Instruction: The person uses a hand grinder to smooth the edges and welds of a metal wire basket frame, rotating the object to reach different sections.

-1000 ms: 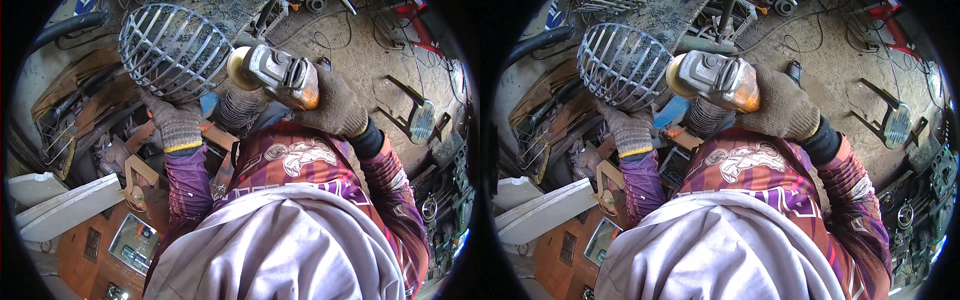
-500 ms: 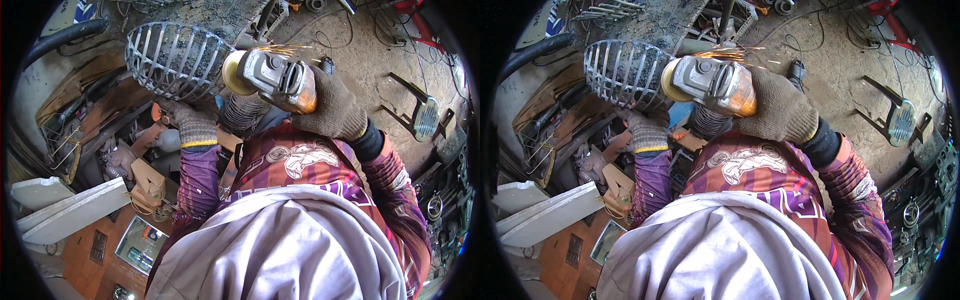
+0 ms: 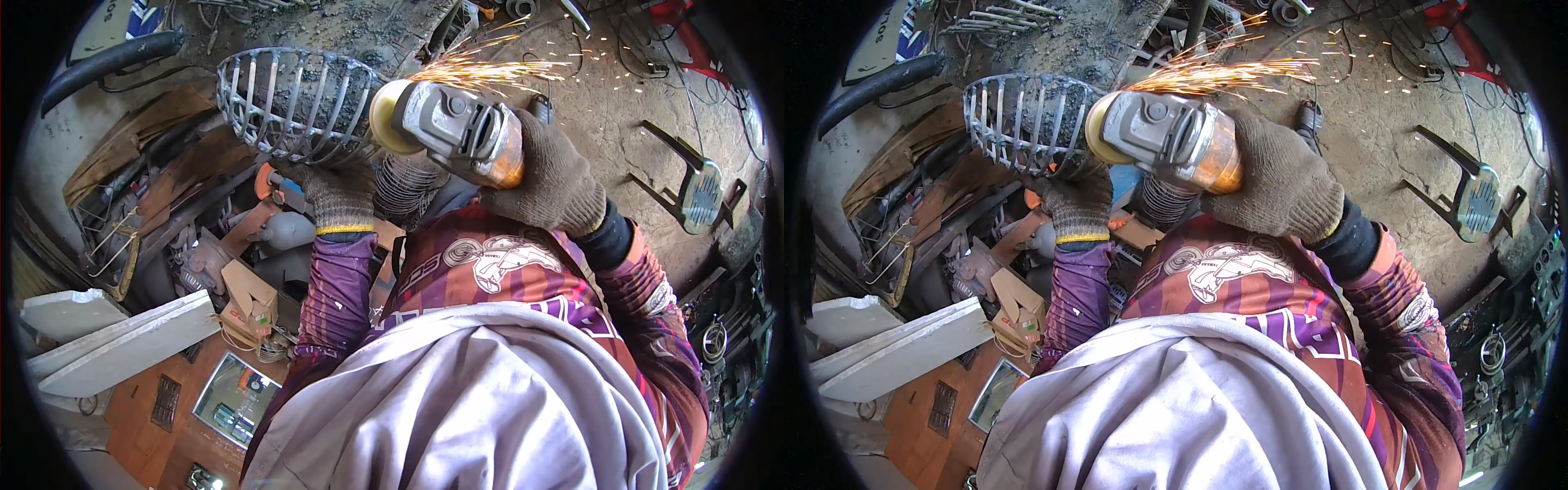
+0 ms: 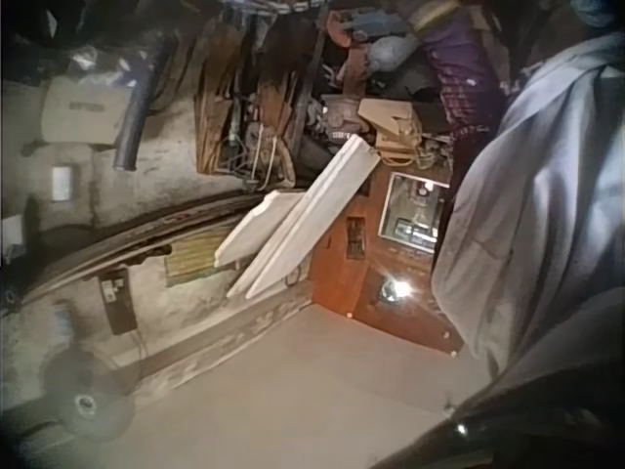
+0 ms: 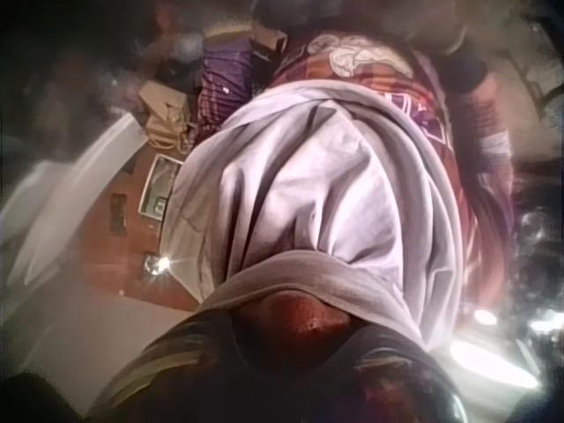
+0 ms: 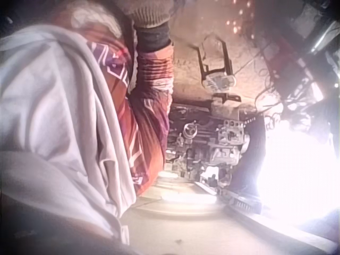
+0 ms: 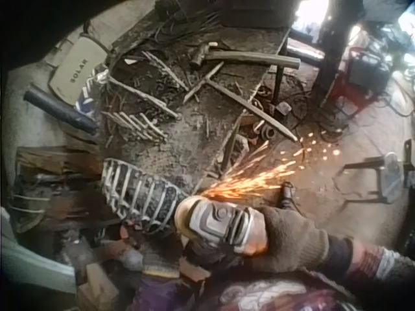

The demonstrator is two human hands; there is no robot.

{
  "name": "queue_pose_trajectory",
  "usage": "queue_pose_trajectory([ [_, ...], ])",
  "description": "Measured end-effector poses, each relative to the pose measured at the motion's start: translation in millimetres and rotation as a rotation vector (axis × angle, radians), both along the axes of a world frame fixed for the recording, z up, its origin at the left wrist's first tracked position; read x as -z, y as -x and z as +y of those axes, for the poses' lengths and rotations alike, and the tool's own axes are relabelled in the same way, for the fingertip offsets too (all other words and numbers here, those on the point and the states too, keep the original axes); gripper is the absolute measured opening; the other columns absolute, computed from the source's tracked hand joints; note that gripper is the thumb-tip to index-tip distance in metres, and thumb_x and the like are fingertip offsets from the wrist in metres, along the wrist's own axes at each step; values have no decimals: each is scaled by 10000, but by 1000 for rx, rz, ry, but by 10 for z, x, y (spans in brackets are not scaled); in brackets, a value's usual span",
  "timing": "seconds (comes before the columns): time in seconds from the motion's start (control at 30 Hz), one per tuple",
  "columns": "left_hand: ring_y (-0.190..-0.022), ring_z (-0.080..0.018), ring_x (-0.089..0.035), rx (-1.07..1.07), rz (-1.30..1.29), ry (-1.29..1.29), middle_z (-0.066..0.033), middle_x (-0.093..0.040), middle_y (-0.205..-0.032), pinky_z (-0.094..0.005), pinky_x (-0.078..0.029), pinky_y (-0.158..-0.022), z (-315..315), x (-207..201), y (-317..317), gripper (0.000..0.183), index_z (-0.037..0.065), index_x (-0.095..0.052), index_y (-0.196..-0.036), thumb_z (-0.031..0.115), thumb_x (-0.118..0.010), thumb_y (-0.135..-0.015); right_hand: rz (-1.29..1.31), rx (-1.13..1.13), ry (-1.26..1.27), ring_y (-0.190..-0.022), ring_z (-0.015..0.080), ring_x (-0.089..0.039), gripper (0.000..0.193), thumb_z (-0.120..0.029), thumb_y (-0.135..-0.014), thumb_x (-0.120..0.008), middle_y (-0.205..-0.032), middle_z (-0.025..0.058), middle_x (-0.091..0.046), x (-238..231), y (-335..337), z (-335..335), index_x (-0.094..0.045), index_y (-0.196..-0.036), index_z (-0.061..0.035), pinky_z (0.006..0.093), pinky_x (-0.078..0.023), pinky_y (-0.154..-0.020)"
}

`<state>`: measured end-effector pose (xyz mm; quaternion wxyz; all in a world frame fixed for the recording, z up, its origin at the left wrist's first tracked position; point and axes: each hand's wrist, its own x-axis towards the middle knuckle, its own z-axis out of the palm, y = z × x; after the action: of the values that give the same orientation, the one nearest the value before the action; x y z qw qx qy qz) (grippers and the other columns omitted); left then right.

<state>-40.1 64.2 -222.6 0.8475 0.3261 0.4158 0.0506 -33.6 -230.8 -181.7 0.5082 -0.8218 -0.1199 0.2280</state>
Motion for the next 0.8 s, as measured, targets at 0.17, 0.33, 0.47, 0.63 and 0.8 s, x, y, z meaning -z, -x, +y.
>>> queue_pose_trajectory([
  [0.17,-1106,-311,-654,18,-94,89,-110,-674,-1236,-549,-539,-949,259,216,56,765,158,-645,-1264,778,-557,-824,-66,8,2,-1094,365,-652,881,-299,-616,-909,-1188,200,-652,-5,28,31,-512,-1355,-28,421,-523,-935],
  [0.33,-1062,-291,-669,-110,29,149,-71,-704,-1155,-501,-560,-930,256,231,35,731,164,-673,-1212,772,-572,-820,33,-68,115,-1053,389,-660,823,-293,-631,-887,-1167,202,-654,-73,-21,5,-529,-1329,-41,432,-536,-904],
  [0.47,-1045,-291,-671,-106,-14,23,-54,-709,-1119,-550,-540,-945,87,118,-13,718,177,-679,-1188,783,-561,-821,-69,-106,188,-1028,395,-668,800,-284,-633,-884,-1131,195,-668,-204,-51,50,-536,-1316,-52,436,-546,-876],
  [0.63,-626,-180,-621,-161,-34,11,-16,-676,-766,-334,-518,-544,-33,-40,-82,611,170,-688,-889,765,-558,-843,-2,-118,268,-1018,401,-668,771,-272,-632,-884,-1104,187,-676,-332,-108,62,-543,-1291,-64,438,-548,-866],
  [0.8,-535,-102,-594,-156,-130,128,58,-662,-682,-282,-507,-489,125,24,-37,502,220,-690,-781,699,-577,-880,-37,-138,337,-1028,387,-673,792,-269,-634,-884,-1104,185,-681,-438,-138,61,-534,-1311,-52,432,-546,-883],
])
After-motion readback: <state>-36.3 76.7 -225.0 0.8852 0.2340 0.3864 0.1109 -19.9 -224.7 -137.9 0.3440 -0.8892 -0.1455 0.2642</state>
